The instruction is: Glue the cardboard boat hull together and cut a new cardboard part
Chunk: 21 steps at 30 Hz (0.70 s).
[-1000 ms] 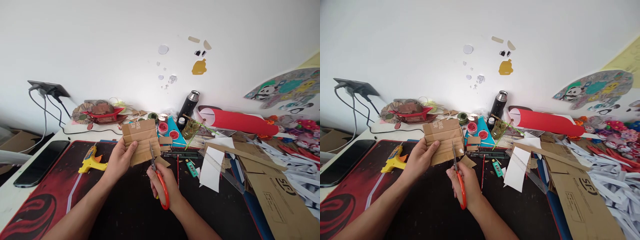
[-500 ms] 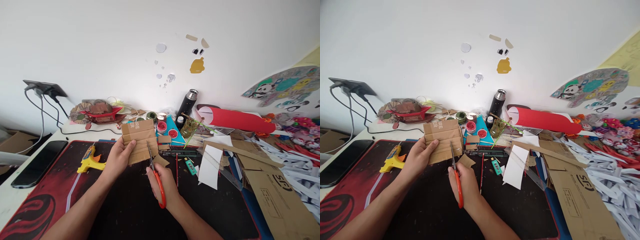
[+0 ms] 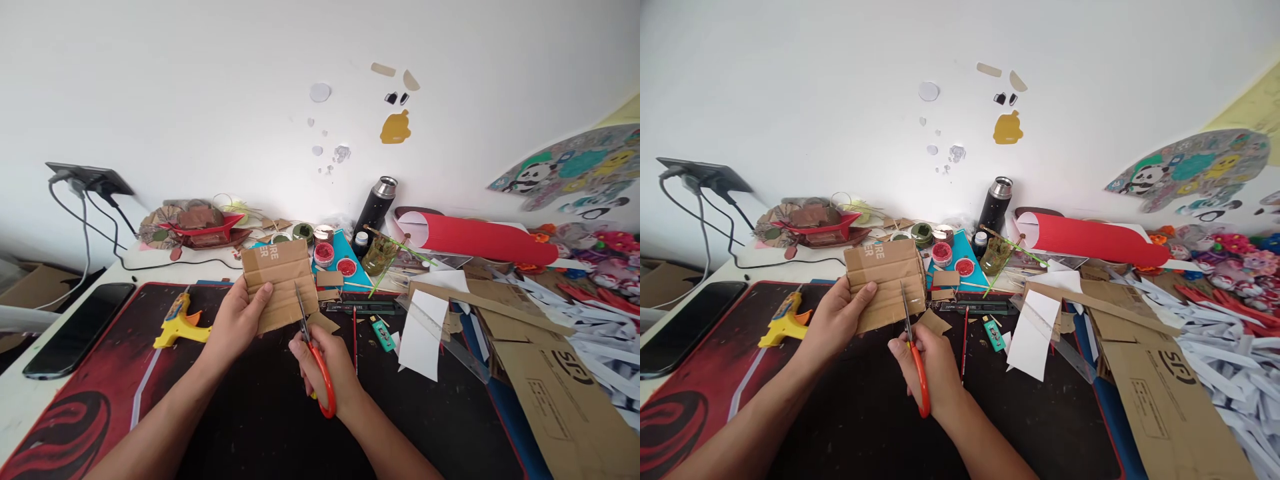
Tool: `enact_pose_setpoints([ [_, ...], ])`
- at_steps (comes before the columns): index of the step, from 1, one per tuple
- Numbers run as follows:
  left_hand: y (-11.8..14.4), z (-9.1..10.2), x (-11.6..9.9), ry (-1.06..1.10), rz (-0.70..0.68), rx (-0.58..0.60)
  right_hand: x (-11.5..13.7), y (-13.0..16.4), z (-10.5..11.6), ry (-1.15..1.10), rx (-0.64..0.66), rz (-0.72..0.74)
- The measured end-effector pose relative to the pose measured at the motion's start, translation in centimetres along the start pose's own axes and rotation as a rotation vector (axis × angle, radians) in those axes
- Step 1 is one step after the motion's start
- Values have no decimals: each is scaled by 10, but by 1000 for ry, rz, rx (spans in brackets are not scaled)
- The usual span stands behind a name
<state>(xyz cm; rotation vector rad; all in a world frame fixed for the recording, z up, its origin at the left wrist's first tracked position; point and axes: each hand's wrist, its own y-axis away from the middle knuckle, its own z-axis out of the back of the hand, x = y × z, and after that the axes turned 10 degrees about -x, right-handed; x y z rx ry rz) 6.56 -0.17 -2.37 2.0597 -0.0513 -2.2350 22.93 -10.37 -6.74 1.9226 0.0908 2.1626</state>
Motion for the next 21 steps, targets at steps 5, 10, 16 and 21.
enact_pose_setpoints([
  [5, 4, -1, -1, -25, 1, -6, 4, 0, 1, -10, 3, 5],
  [10, 6, -3, -1, 17, -9, -2, 5, 2, 1, 12, -4, 18],
  [16, 6, -3, -2, 63, 18, 13, 4, 3, 1, 137, -64, 89],
  [21, 6, -3, -1, 86, 63, 14, 3, 2, -2, 232, -137, 171],
])
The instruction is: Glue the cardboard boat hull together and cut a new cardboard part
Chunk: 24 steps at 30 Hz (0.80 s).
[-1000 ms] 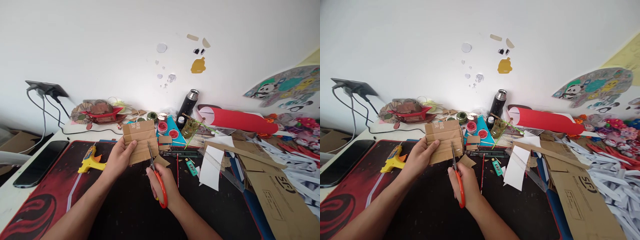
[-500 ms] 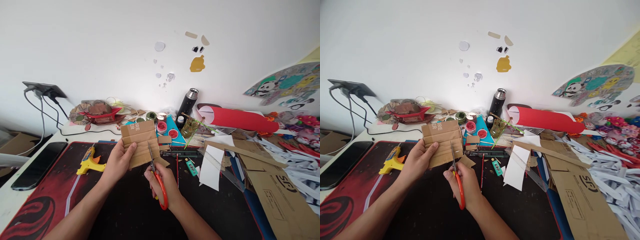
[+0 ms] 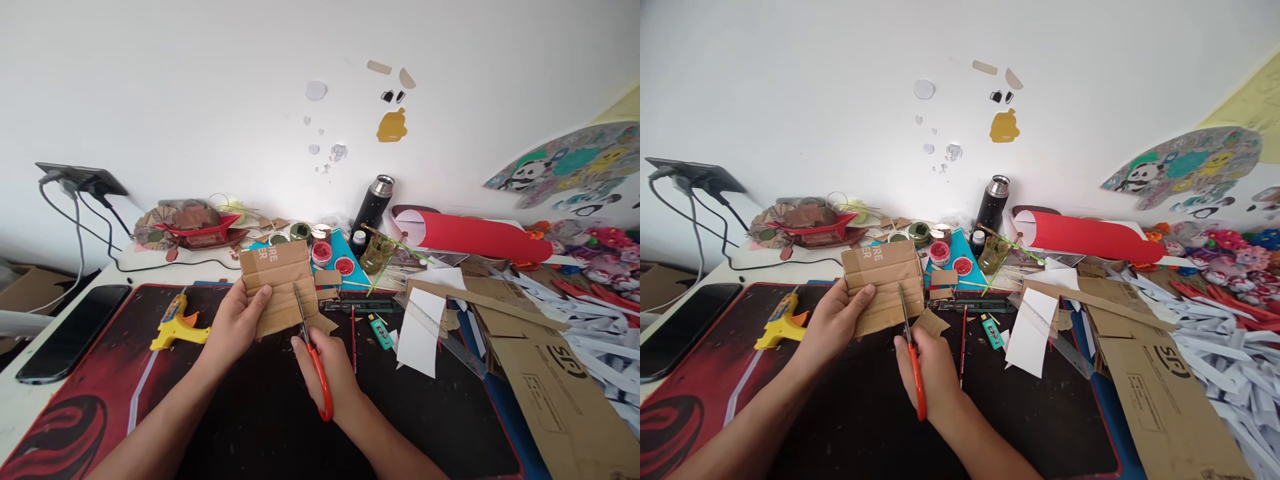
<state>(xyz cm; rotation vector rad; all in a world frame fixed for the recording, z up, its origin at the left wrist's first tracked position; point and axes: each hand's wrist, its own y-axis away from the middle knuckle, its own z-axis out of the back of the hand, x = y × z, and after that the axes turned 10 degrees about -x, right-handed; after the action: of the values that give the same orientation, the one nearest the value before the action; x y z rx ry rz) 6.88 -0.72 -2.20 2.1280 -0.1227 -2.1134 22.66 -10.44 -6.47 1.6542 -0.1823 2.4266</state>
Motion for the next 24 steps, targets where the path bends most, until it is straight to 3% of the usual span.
enact_pose_setpoints([
  [9, -1, -1, -1, -17, 2, -8, -4, 2, -3, -162, 85, -135],
  [24, 9, -4, -1, -75, 1, 21, -3, 0, 1, -256, 112, -161],
])
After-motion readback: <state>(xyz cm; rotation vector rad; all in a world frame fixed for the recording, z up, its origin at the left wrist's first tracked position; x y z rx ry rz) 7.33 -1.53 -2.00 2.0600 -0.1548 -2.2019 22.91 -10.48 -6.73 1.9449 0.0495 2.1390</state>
